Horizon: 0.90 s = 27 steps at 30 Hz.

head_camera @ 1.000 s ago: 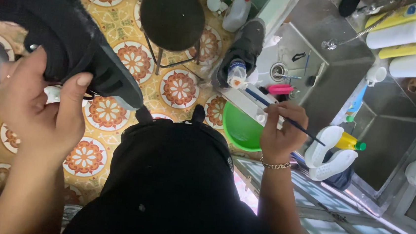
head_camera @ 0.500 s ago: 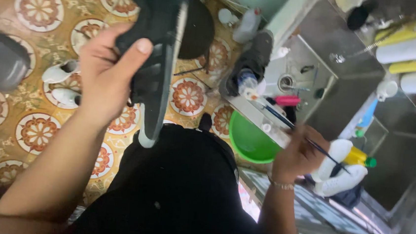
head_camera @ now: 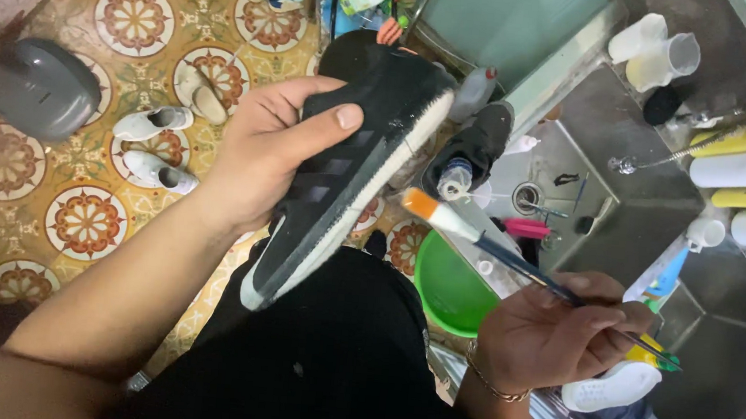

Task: The person applies white paint to the sole edges of a black sneaker using a small brush, holding the shoe steady with one hand while dipping the brush into the paint and then painting with the other hand.

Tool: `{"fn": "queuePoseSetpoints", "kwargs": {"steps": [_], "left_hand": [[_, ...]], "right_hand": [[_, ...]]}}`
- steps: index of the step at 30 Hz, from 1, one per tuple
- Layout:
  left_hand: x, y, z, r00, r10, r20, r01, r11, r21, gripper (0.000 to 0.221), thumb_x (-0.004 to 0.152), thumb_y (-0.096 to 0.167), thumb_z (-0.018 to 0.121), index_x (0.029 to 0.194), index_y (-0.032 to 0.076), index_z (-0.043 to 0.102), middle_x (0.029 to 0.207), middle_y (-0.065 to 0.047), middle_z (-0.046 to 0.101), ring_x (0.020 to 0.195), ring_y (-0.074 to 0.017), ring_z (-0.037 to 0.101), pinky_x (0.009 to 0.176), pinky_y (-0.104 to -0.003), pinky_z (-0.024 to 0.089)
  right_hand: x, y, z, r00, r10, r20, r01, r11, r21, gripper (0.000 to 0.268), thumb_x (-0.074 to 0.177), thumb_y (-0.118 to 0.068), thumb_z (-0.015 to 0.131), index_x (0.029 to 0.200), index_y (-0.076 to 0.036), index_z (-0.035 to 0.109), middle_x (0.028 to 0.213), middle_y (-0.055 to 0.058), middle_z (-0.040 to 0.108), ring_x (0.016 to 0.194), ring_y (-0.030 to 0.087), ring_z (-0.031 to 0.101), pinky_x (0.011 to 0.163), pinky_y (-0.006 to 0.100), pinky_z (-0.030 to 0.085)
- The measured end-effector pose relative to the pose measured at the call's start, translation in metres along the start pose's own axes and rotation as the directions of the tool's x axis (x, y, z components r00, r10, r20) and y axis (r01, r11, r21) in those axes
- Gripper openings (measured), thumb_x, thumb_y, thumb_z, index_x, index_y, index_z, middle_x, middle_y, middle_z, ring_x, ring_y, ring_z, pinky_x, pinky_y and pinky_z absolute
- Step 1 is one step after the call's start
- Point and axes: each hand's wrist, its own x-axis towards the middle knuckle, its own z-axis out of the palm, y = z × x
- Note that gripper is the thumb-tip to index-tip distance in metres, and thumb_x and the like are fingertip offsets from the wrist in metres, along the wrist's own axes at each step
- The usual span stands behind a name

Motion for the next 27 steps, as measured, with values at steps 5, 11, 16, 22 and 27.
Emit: {"fn": "queuePoseSetpoints", "kwargs": {"steps": [5, 11, 16, 22, 27], "left_hand": [[-0.012, -0.005, -0.002, 1.0, -0.019, 0.01, 0.02, 0.996, -0.086, 0.025, 0.101, 0.013, 0.069, 0.121, -0.003, 0.069, 0.104, -0.006, 0.075, 0.087, -0.0084, 0.07, 0.079, -0.025, 0.057], [-0.026, -0.003, 0.002, 0.994, -0.105, 0.032, 0.109, 0.971, -0.211, 0.028, 0.099, 0.014, 0.068, 0.122, -0.003, 0.069, 0.103, -0.009, 0.076, 0.083, -0.0111, 0.072, 0.076, -0.027, 0.059], [-0.031, -0.004, 0.0, 0.991, -0.121, 0.05, 0.13, 0.953, -0.273, 0.03, 0.1, 0.015, 0.067, 0.122, -0.005, 0.068, 0.103, -0.01, 0.076, 0.084, -0.0127, 0.073, 0.077, -0.028, 0.06], [-0.029, -0.006, -0.004, 0.997, -0.081, 0.009, 0.081, 0.971, -0.226, 0.029, 0.099, 0.012, 0.068, 0.122, -0.005, 0.068, 0.105, -0.009, 0.076, 0.087, -0.0111, 0.072, 0.08, -0.027, 0.059], [-0.03, -0.001, -0.009, 0.999, 0.036, -0.029, -0.038, 0.998, -0.044, 0.027, 0.099, 0.008, 0.07, 0.123, -0.004, 0.068, 0.106, -0.006, 0.075, 0.088, -0.0069, 0.068, 0.08, -0.023, 0.055]], "right_hand": [[0.002, 0.0, 0.029, 0.96, 0.071, 0.27, -0.129, 0.971, 0.203, 0.018, 0.116, -0.017, 0.059, 0.12, -0.007, 0.044, 0.098, 0.013, 0.062, 0.079, 0.011, 0.063, 0.074, 0.021, 0.06], [0.009, 0.012, 0.035, 0.958, 0.078, 0.274, -0.129, 0.977, 0.172, 0.02, 0.117, -0.015, 0.06, 0.119, -0.006, 0.043, 0.102, 0.015, 0.063, 0.08, 0.015, 0.065, 0.077, 0.024, 0.06], [0.016, 0.012, 0.024, 0.966, -0.064, 0.249, 0.121, 0.968, -0.219, 0.017, 0.115, -0.011, 0.057, 0.118, -0.002, 0.043, 0.097, 0.019, 0.055, 0.076, 0.02, 0.054, 0.071, 0.029, 0.051], [0.014, -0.004, 0.05, 0.921, -0.07, 0.383, 0.083, 0.996, -0.02, 0.017, 0.113, -0.025, 0.056, 0.118, -0.013, 0.044, 0.098, 0.009, 0.058, 0.07, 0.01, 0.058, 0.058, 0.02, 0.046], [0.029, -0.01, 0.034, 0.592, -0.329, 0.735, 0.798, 0.116, -0.591, 0.05, 0.119, -0.024, 0.044, 0.162, -0.011, 0.024, 0.101, 0.01, 0.056, 0.08, 0.018, 0.055, 0.066, 0.035, 0.039]]}}
